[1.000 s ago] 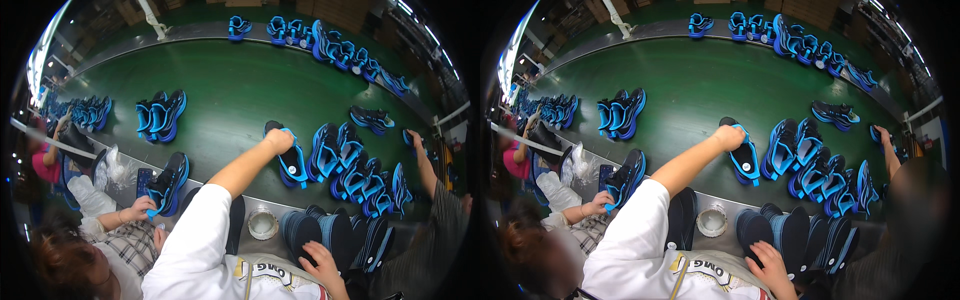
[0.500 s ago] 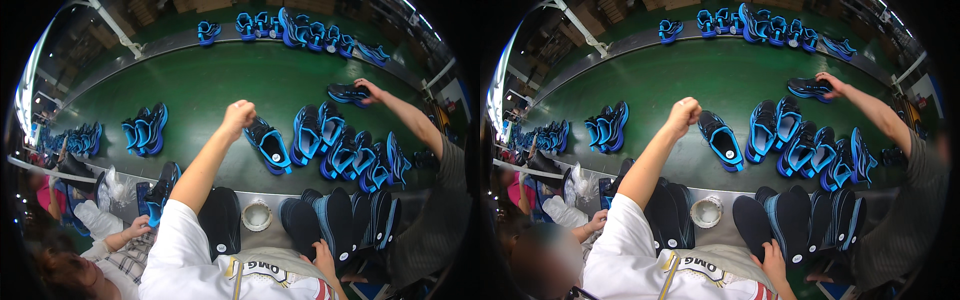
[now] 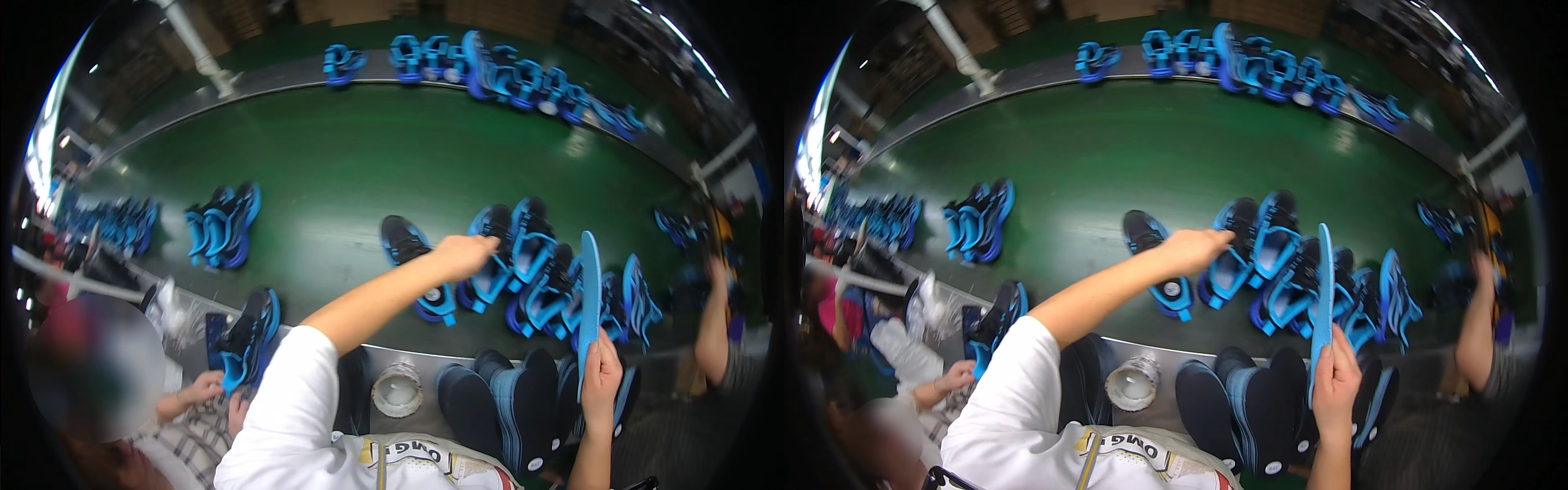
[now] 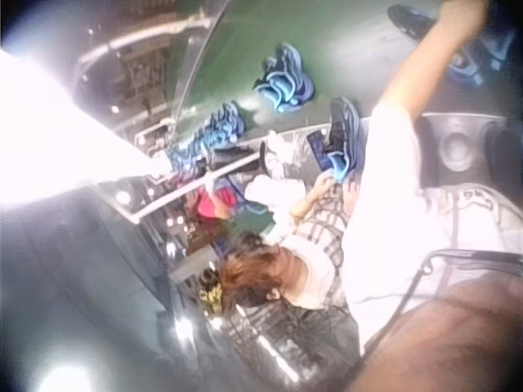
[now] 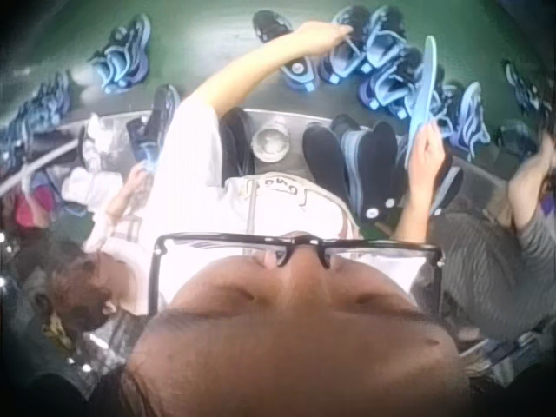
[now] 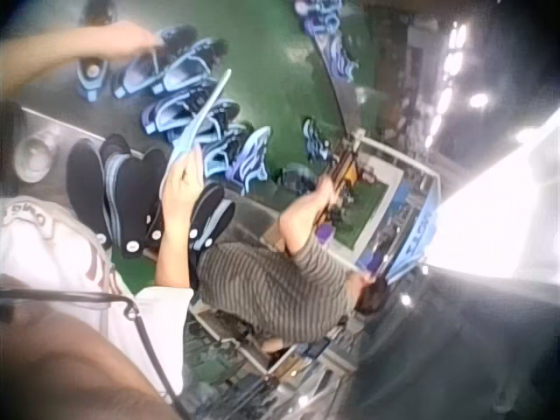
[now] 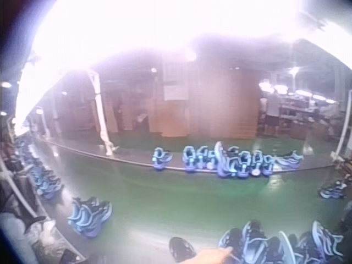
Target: The person removes shoe insoles from a plastic bag, carries them to an assembly line, and inserts the insoles into shoes by hand.
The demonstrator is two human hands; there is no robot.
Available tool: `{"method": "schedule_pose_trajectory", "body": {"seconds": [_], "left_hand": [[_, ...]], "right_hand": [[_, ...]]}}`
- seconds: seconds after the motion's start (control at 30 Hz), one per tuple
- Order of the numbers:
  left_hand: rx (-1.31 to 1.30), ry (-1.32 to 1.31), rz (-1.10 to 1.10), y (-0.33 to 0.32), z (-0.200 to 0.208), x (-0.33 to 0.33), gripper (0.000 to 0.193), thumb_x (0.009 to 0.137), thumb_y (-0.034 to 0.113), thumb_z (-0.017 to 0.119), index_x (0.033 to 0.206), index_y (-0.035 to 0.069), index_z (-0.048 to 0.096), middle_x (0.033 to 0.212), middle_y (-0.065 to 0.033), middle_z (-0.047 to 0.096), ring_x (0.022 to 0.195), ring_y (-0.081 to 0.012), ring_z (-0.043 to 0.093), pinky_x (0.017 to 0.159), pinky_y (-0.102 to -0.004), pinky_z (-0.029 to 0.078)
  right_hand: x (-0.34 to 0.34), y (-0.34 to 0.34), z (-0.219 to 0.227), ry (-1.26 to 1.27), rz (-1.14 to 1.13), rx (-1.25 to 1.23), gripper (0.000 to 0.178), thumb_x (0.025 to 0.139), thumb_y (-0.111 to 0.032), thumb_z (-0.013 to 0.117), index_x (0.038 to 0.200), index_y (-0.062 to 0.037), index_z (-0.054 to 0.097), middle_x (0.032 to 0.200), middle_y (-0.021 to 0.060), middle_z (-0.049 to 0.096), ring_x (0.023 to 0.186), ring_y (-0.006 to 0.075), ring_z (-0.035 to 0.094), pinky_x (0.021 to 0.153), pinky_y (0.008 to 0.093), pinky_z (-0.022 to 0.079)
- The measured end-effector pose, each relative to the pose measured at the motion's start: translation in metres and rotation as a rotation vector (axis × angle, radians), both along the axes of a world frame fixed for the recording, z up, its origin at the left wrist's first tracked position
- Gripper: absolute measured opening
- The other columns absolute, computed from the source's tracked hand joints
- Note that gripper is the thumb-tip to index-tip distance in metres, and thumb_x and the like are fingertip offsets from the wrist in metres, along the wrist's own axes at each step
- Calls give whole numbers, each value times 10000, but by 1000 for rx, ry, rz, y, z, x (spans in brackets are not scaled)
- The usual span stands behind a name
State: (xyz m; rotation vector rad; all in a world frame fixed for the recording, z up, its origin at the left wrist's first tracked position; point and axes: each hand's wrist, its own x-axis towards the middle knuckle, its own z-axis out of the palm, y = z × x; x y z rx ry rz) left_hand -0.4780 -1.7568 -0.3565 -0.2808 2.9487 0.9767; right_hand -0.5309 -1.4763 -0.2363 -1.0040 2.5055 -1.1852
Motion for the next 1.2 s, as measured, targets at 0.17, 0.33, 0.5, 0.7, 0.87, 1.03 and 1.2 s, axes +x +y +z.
{"method": "schedule_pose_trajectory", "body": {"seconds": [0.17, 0.33, 0.5, 0.7, 0.87, 1.03, 1.2], "left_hand": [[-363, 221, -184, 22, -31, -20, 544, 734, 351, 567, 1208, 143, 398, 737, -109, 551, 682, -270, 575, 608, -364, 432], [-398, 173, -205, 3, -51, -42, 441, 723, 389, 568, 1107, 182, 500, 766, -77, 545, 727, -241, 564, 657, -365, 402], [133, -125, 83, -13, -14, -32, 420, 716, 464, 533, 848, 71, 602, 847, -166, 603, 822, -325, 564, 719, -392, 447], [511, -4, 585, 5, -48, 3, 535, 752, 475, 525, 709, -57, 558, 637, -199, 556, 632, -274, 564, 589, -361, 426], [662, 5, 587, 13, -46, 21, 484, 818, 438, 491, 643, -14, 497, 524, -26, 427, 508, -90, 393, 445, -272, 328], [672, 8, 520, 12, -49, 24, 500, 833, 429, 454, 736, -57, 523, 611, -173, 524, 597, -230, 526, 565, -333, 406], [746, 77, 455, 15, -53, 21, 451, 847, 411, 452, 756, -25, 523, 610, -75, 469, 599, -129, 443, 534, -281, 352]], "right_hand": [[-16, -33, -27, -42, -11, 3, 109, 735, 33, 569, 838, 64, 585, 1097, 132, 516, 884, 178, 546, 705, 231, 435], [-15, -36, -26, 97, -6, 75, 51, 721, 5, 596, 744, 46, 578, 1099, 175, 519, 883, 233, 553, 683, 274, 450], [-8, -43, 0, 414, 175, 169, 50, 663, 1, 605, 686, 3, 561, 1062, 179, 545, 714, 268, 511, 624, 312, 420], [20, -60, -27, 537, 500, 333, 71, 609, -47, 588, 616, 15, 554, 966, 166, 573, 733, 251, 512, 657, 343, 419], [17, -77, -57, 579, 557, 435, 89, 626, -67, 573, 655, 16, 586, 975, 150, 566, 797, 239, 493, 682, 329, 413], [11, -102, -124, 431, 517, 522, 113, 661, -62, 528, 705, 13, 601, 956, 156, 554, 802, 262, 517, 723, 327, 438], [15, -127, -157, 326, 434, 491, 126, 695, -54, 500, 745, 30, 580, 933, 188, 532, 806, 302, 533, 740, 360, 445]]}}
